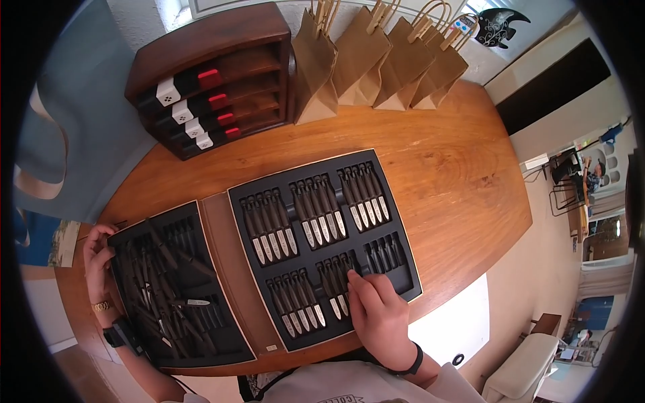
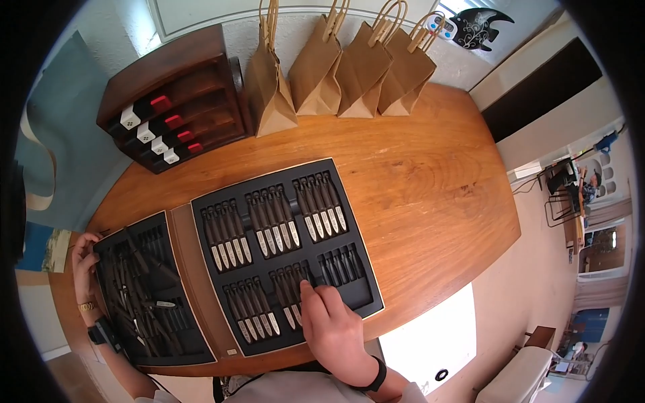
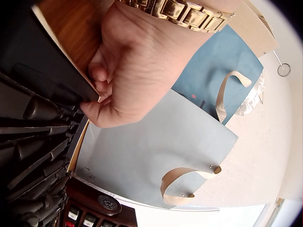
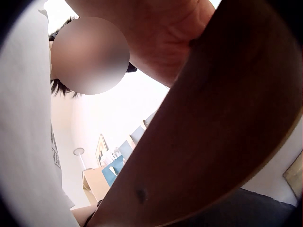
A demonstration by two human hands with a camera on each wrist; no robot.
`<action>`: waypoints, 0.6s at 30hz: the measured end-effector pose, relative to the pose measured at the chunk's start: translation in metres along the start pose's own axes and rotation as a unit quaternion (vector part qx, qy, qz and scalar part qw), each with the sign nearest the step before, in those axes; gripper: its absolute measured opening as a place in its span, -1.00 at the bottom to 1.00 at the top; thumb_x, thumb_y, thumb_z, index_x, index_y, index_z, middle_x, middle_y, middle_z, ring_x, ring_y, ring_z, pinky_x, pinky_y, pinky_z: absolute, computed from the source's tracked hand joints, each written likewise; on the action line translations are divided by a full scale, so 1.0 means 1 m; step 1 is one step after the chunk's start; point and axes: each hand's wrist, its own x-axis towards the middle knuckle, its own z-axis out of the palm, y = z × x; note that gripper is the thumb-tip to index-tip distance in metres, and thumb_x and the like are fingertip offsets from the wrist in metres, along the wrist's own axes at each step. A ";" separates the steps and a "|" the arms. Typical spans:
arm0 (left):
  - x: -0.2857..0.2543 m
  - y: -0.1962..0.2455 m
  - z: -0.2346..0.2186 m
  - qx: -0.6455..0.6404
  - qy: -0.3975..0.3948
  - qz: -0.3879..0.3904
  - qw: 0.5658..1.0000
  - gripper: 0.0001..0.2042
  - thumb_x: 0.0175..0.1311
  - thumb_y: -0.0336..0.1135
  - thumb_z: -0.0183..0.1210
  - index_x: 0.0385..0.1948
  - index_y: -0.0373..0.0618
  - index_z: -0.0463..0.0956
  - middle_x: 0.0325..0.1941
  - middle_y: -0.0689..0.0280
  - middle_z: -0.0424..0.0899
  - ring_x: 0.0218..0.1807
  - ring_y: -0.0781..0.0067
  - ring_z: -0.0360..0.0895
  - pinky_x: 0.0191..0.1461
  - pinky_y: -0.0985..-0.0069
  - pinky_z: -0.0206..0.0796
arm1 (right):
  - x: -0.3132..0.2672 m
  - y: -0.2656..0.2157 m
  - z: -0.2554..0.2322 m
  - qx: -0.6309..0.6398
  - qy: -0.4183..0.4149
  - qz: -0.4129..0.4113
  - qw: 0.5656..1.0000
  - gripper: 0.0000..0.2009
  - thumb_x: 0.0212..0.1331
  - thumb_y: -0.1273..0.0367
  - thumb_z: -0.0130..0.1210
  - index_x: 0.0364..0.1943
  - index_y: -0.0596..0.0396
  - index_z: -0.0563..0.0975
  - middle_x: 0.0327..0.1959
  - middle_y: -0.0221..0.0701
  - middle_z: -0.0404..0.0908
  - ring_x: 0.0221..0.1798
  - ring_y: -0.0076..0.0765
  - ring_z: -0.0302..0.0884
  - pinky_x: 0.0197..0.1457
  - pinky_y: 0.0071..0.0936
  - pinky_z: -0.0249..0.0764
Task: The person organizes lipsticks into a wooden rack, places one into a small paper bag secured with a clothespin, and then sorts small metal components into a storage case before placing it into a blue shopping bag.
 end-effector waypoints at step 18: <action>0.002 -0.003 -0.002 -0.018 -0.021 0.003 1.000 -0.66 -0.05 -0.58 -0.02 -0.17 -0.14 0.51 -0.08 0.41 0.56 -0.31 0.78 0.38 -0.47 0.79 -0.02 | 0.003 0.001 -0.012 -0.043 -0.068 -0.029 0.996 -0.63 0.03 0.60 0.17 0.01 0.29 0.56 -0.36 -0.33 0.43 -0.44 -0.32 0.54 -0.41 -0.46 0.52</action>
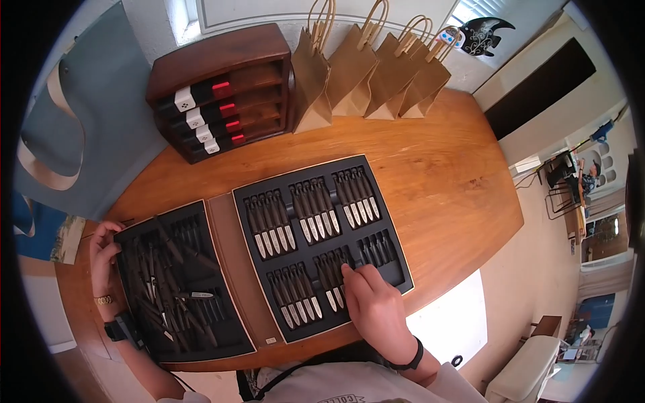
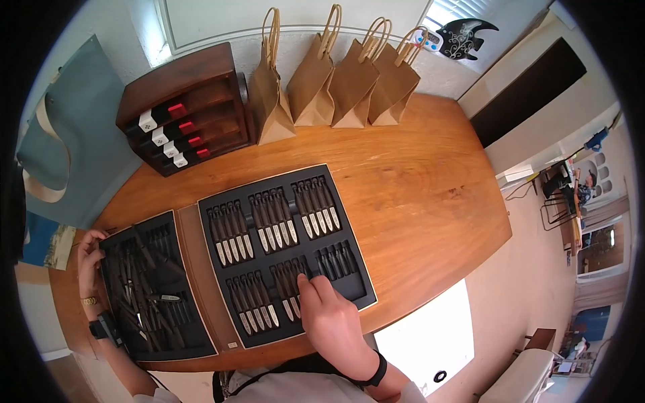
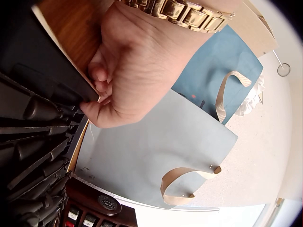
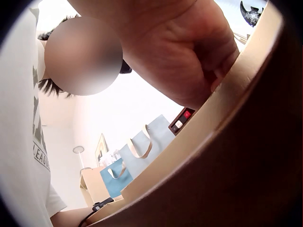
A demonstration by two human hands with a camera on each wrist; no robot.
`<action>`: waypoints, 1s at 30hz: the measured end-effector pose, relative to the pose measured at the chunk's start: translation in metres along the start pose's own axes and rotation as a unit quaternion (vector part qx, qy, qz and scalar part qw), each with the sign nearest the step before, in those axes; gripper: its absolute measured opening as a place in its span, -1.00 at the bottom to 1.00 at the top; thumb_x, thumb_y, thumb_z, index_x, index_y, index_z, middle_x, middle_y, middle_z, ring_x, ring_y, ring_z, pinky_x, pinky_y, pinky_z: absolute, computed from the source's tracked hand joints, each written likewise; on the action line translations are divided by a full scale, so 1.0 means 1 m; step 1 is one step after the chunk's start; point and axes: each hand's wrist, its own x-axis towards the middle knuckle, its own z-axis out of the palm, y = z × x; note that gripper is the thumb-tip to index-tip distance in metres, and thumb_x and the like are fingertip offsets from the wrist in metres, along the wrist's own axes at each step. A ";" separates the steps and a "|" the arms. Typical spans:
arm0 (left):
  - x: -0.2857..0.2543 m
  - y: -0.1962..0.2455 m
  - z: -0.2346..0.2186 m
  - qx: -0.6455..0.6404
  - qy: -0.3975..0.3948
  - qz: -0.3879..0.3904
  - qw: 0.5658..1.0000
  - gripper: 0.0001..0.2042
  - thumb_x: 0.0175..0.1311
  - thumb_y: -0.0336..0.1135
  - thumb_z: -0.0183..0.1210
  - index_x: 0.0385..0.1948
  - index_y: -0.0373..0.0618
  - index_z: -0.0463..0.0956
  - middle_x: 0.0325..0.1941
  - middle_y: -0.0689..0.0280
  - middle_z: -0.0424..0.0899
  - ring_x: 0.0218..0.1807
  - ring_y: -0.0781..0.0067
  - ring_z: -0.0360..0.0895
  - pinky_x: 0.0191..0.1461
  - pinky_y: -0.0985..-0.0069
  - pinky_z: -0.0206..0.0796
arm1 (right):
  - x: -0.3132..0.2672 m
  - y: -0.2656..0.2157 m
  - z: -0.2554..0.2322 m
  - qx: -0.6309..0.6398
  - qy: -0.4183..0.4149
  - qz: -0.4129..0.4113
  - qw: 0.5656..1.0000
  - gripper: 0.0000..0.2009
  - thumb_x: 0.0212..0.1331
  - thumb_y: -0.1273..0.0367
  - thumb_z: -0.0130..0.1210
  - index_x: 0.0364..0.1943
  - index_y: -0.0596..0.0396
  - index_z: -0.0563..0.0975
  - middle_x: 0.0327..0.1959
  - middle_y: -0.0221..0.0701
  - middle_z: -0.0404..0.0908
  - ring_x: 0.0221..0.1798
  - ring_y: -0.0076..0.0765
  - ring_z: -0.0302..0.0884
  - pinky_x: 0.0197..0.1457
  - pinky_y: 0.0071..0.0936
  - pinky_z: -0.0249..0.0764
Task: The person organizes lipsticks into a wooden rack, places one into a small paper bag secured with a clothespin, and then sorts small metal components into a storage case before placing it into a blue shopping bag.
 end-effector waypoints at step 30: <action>-0.001 0.007 0.012 -0.017 0.013 0.024 0.999 -0.70 -0.06 -0.59 -0.04 -0.26 -0.13 0.51 -0.22 0.48 0.58 -0.36 0.79 0.35 -0.44 0.77 0.02 | 0.001 -0.022 0.000 -0.028 0.075 0.147 0.986 -0.91 0.12 0.41 0.28 -0.35 0.10 0.65 -0.48 -0.38 0.52 -0.50 -0.23 0.56 -0.45 -0.37 0.46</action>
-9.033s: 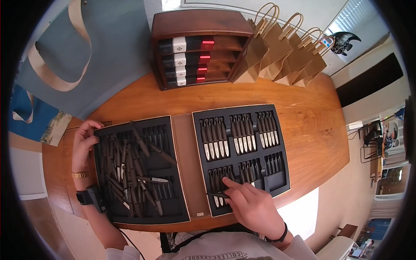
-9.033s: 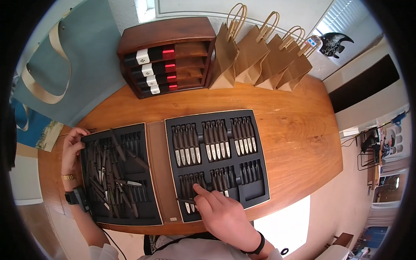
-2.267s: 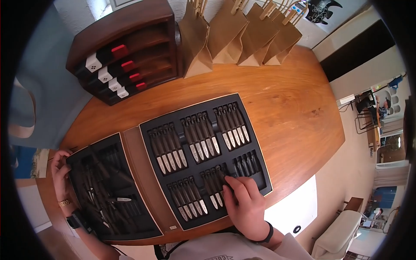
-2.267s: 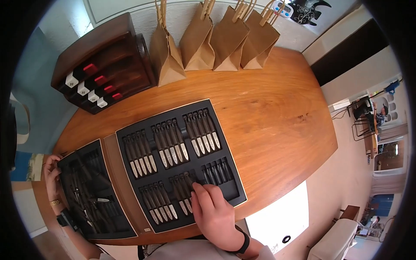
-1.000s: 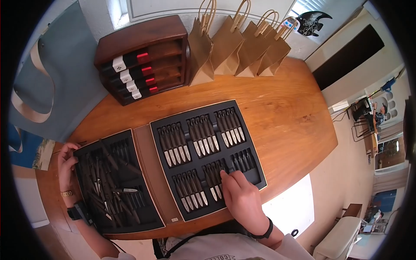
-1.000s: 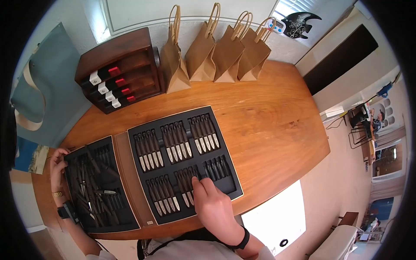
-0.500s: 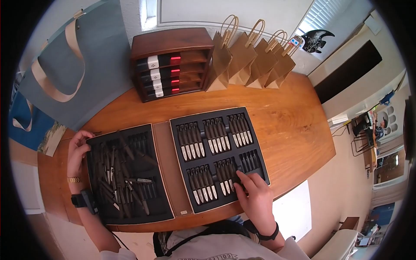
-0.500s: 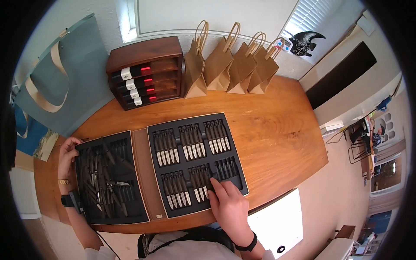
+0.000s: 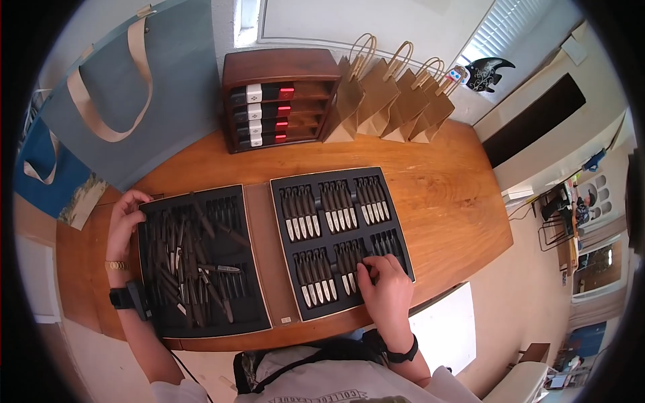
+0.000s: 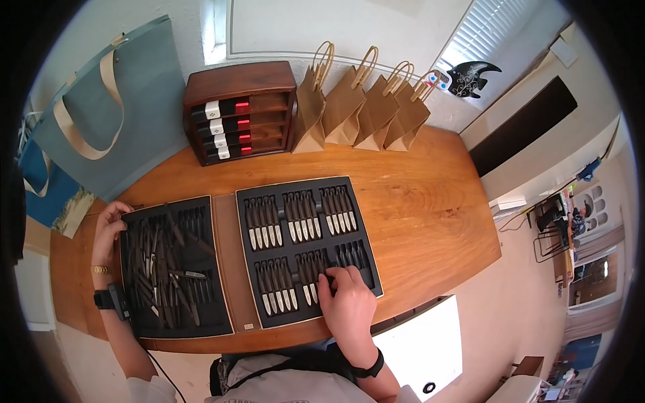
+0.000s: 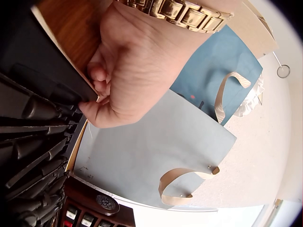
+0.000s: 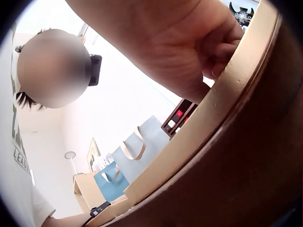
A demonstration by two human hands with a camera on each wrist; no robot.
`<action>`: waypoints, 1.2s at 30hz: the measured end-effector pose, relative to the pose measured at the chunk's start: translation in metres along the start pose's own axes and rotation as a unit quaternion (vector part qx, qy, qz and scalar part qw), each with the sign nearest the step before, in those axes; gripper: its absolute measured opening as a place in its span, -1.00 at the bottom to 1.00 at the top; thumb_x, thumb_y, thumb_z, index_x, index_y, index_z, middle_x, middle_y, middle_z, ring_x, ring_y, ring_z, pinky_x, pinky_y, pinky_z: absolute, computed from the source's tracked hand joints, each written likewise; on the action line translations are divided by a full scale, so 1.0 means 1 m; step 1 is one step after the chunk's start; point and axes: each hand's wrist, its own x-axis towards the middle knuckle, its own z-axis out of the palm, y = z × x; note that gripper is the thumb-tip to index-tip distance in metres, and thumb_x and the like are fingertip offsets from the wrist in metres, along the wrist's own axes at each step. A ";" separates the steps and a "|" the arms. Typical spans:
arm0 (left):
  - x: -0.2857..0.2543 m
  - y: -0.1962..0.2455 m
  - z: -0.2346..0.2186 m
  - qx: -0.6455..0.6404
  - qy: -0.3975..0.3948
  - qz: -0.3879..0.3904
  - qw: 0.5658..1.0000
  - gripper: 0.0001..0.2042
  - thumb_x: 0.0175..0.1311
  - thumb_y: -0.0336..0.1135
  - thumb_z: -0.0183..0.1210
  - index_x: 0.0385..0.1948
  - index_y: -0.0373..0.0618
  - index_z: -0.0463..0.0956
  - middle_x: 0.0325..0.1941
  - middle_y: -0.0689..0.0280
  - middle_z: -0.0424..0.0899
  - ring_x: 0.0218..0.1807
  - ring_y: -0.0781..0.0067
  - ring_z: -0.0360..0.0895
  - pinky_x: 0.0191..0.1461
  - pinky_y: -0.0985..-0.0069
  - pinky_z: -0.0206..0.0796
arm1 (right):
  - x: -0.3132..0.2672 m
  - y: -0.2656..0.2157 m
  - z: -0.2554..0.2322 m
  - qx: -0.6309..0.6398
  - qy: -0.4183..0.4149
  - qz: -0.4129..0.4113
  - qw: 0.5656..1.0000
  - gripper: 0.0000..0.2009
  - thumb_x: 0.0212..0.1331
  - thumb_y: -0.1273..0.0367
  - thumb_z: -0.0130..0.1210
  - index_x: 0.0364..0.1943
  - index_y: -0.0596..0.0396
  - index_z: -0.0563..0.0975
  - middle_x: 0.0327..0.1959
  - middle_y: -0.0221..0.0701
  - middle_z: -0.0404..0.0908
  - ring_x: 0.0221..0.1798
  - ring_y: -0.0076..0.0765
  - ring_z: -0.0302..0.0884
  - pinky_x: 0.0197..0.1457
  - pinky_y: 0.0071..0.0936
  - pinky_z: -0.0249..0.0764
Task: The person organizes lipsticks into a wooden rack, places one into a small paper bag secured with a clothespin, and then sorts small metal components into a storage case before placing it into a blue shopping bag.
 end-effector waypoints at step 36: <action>0.001 0.000 -0.003 -0.040 -0.030 -0.005 0.999 -0.68 -0.07 -0.64 -0.04 -0.21 -0.19 0.50 -0.15 0.38 0.60 -0.13 0.64 0.51 -0.15 0.73 0.27 | -0.008 0.007 0.012 0.078 0.034 -0.078 0.993 -0.89 0.16 0.48 0.26 -0.23 0.05 0.67 -0.35 -0.42 0.60 -0.58 -0.37 0.50 -0.49 -0.48 0.43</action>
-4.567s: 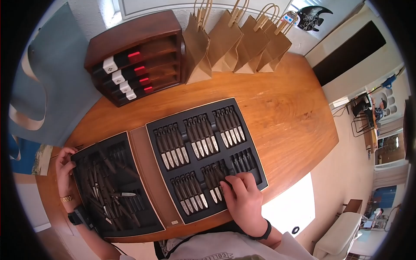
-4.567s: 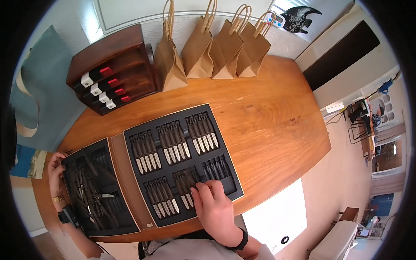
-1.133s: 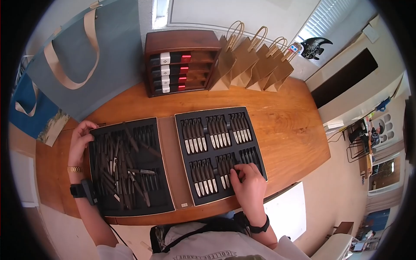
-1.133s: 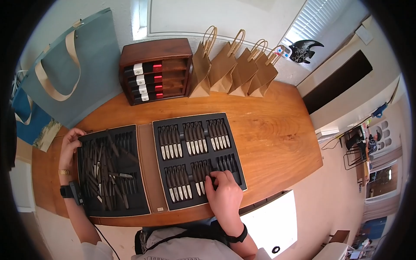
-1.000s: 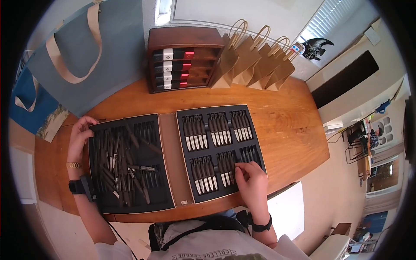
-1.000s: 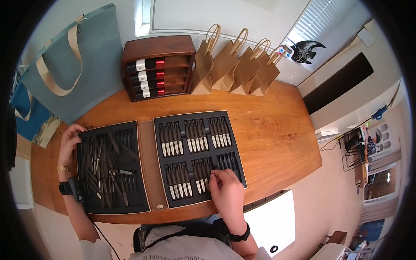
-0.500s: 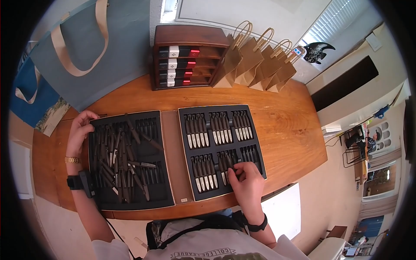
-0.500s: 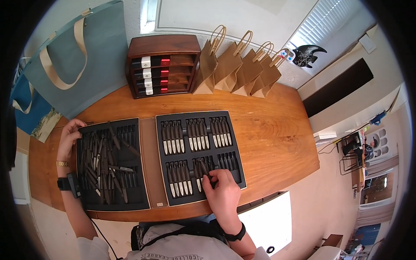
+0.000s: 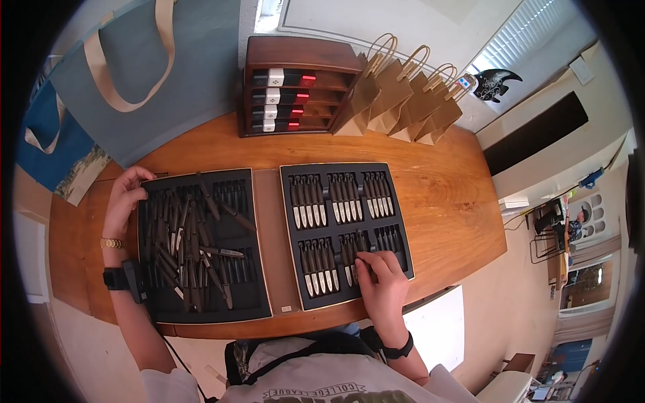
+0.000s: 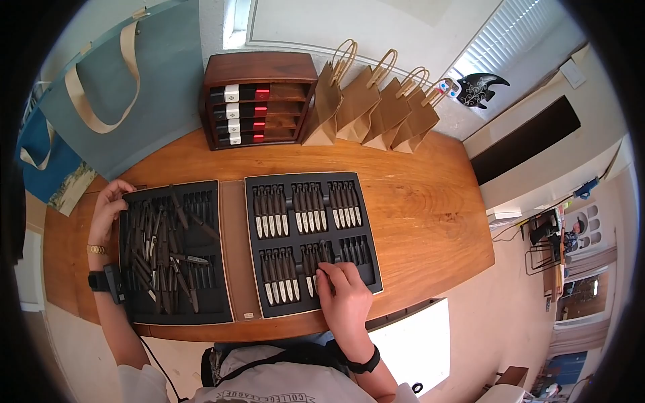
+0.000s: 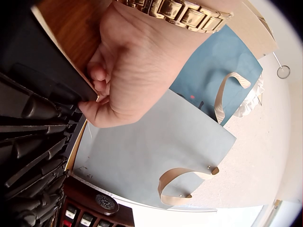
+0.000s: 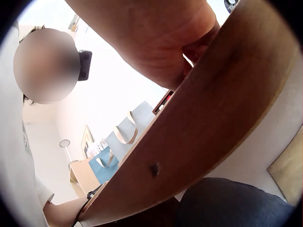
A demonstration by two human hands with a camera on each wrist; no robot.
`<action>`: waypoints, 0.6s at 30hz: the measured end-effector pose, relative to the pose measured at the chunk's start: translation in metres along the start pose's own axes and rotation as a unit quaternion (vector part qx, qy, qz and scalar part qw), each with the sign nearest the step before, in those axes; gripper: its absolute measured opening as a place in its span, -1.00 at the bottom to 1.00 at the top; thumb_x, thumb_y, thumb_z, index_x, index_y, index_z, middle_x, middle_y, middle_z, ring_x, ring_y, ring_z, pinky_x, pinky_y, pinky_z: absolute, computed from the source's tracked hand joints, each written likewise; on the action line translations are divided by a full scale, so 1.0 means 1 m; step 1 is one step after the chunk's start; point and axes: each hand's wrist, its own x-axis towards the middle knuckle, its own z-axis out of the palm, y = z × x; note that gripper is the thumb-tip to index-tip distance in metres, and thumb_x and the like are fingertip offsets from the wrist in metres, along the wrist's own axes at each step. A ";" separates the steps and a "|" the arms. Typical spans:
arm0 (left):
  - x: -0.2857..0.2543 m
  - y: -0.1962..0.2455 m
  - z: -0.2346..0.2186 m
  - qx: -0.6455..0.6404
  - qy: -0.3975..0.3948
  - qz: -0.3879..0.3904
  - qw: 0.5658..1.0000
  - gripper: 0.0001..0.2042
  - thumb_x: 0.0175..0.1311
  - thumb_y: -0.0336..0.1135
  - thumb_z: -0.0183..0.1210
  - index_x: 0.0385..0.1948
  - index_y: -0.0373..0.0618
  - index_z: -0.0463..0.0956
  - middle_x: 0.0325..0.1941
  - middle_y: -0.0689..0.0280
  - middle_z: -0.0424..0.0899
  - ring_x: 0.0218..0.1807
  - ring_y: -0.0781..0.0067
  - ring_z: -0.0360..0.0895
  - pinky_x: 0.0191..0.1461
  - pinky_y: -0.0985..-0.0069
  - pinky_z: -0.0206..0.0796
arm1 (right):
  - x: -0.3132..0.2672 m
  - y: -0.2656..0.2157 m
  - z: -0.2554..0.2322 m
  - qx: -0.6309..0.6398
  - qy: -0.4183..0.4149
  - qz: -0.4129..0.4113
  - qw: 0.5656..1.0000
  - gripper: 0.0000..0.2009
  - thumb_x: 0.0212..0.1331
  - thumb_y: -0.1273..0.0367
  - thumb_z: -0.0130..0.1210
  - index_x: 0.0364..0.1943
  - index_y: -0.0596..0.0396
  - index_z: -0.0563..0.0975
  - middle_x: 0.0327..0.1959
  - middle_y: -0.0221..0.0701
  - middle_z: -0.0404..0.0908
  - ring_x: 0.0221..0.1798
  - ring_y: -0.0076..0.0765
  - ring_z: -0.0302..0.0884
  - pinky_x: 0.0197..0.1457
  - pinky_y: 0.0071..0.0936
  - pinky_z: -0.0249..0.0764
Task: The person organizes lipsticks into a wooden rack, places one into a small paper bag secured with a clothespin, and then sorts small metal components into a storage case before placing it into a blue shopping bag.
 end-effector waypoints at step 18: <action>-0.001 0.002 0.001 0.001 -0.002 -0.003 1.000 -0.69 -0.05 -0.63 -0.04 -0.22 -0.16 0.50 -0.15 0.40 0.60 -0.14 0.65 0.50 -0.19 0.72 0.25 | 0.009 0.006 -0.006 -0.082 -0.023 -0.083 0.993 -0.72 0.02 0.60 0.23 -0.12 0.11 0.68 -0.33 -0.39 0.58 -0.34 -0.27 0.61 -0.31 -0.37 0.56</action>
